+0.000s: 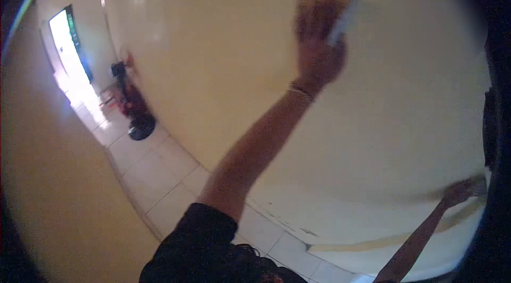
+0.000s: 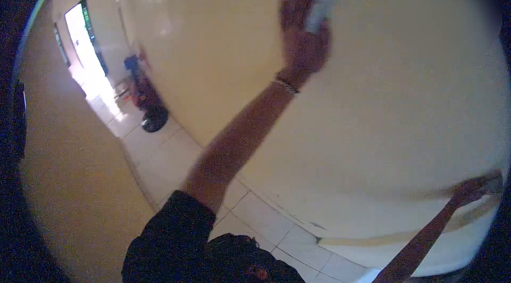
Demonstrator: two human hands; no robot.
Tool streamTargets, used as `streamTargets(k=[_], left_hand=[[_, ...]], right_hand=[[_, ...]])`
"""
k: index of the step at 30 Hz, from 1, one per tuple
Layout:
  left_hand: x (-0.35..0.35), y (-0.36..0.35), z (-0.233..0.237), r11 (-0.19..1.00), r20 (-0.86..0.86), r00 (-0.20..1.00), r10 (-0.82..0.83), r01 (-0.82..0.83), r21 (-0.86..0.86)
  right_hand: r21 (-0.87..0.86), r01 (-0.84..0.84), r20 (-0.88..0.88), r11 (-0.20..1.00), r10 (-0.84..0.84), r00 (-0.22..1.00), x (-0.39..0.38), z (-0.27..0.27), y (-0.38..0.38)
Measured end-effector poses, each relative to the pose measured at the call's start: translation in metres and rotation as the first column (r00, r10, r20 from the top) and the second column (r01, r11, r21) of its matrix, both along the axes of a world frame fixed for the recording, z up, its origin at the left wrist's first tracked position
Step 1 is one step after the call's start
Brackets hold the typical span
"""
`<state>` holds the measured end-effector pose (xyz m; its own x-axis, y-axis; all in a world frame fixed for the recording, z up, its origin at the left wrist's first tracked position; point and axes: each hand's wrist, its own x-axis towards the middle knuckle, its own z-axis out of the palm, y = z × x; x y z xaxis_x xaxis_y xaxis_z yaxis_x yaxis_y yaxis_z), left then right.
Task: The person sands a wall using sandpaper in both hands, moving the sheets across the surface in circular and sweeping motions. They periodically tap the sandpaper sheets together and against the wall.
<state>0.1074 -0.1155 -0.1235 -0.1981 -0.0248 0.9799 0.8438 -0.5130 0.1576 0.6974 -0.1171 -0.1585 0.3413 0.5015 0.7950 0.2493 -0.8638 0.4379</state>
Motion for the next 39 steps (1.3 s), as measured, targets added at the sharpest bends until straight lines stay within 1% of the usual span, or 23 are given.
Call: streamTargets(k=[3,5,6,8,12,17,18,20,22,23,24,26,29,30,31,32,33,34,35,36,37,38,39], left_hand=[[0.010,-0.001,0.004,0.997,-0.026,0.998,0.062,-0.063,-0.041],[0.004,-0.004,0.002,0.999,-0.040,0.998,0.042,-0.043,-0.032],[0.007,-0.006,0.004,0.998,-0.030,0.999,0.034,-0.036,-0.043],[0.006,-0.011,0.002,0.998,-0.044,0.998,0.045,-0.047,-0.038],[0.010,-0.007,-0.001,0.996,-0.065,0.995,0.077,-0.080,-0.041],[0.005,-0.003,-0.001,0.996,-0.059,0.996,0.066,-0.069,-0.053],[0.007,-0.002,0.001,0.996,-0.053,0.996,0.078,-0.080,-0.041],[0.005,-0.001,0.002,0.990,-0.067,0.989,0.134,-0.136,-0.029],[0.006,0.002,-0.001,0.998,-0.012,0.998,0.068,-0.069,-0.013],[0.004,0.006,-0.003,0.997,-0.028,0.997,0.070,-0.069,0.022],[0.002,0.010,-0.005,0.996,-0.043,0.997,0.068,-0.066,0.057],[0.000,0.010,-0.004,0.996,-0.041,0.995,0.090,-0.089,0.026],[-0.001,0.015,-0.006,0.990,-0.009,1.000,0.024,-0.022,0.137],[0.005,0.019,-0.007,0.978,0.117,0.980,-0.163,0.145,0.147],[-0.002,0.030,-0.015,0.992,0.138,0.987,-0.076,0.061,0.108],[-0.009,0.046,-0.024,0.935,0.253,0.903,-0.347,0.314,0.163],[-0.044,0.080,-0.045,0.955,0.257,0.920,-0.296,0.278,0.104],[0.001,0.033,-0.026,0.875,0.358,0.801,-0.480,0.463,0.139],[0.004,0.024,-0.025,0.778,0.769,0.486,-0.415,0.628,0.022],[-0.011,0.035,-0.032,0.749,0.762,0.481,-0.434,0.662,0.009],[-0.043,0.059,-0.047,0.946,0.496,0.866,-0.066,0.213,-0.245],[-0.074,0.083,-0.064,0.903,0.107,0.921,0.373,-0.335,-0.268],[-0.098,0.105,-0.079,0.853,-0.151,0.840,0.521,-0.520,0.046]], right_hand=[[0.193,-0.201,0.053,0.961,0.194,0.980,-0.031,-0.010,0.041],[0.581,-0.691,0.111,0.430,0.799,0.591,-0.111,-0.008,0.060],[0.696,-0.717,0.245,0.031,0.929,0.278,-0.151,-0.003,0.062],[0.538,-0.780,0.431,-0.320,0.900,-0.071,-0.303,0.016,0.014],[0.286,-0.956,0.428,-0.070,0.902,0.062,-0.420,0.012,-0.007],[0.371,-0.912,0.308,-0.177,0.949,-0.059,-0.382,0.013,-0.007],[0.268,-0.933,0.435,-0.239,0.895,-0.104,-0.353,0.012,0.003],[0.333,-0.939,0.344,-0.085,0.938,0.037,-0.297,0.006,0.008],[0.465,-0.871,0.304,-0.162,0.952,-0.015,-0.251,0.008,0.002],[0.731,-0.625,0.313,-0.272,0.948,-0.046,-0.234,0.004,0.005],[0.624,-0.724,0.323,-0.293,0.941,-0.103,-0.192,0.002,0.012],[0.827,-0.506,0.144,-0.246,0.962,-0.233,-0.091,-0.016,0.030],[0.922,-0.253,0.206,-0.294,0.923,-0.324,0.083,-0.036,0.040],[0.923,-0.254,0.211,-0.290,0.932,-0.296,0.123,-0.044,0.033],[0.855,-0.443,0.167,-0.272,0.951,-0.262,0.160,-0.054,0.022],[0.753,-0.614,0.125,-0.236,0.968,-0.218,0.188,-0.064,0.010],[0.819,-0.528,0.033,0.225,0.900,0.434,0.185,-0.072,0.019],[0.574,-0.710,0.019,0.407,0.861,0.509,0.152,-0.061,-0.003],[0.688,-0.604,-0.035,0.402,0.850,0.525,0.107,-0.047,-0.018],[0.788,-0.476,-0.092,0.391,0.839,0.537,0.090,-0.041,-0.023],[0.481,-0.551,0.035,0.682,0.614,0.789,0.137,-0.073,0.001],[0.652,-0.636,0.100,0.412,0.785,0.611,0.073,-0.040,-0.025],[0.662,-0.606,0.087,0.440,0.758,0.646,0.052,-0.032,-0.034]])
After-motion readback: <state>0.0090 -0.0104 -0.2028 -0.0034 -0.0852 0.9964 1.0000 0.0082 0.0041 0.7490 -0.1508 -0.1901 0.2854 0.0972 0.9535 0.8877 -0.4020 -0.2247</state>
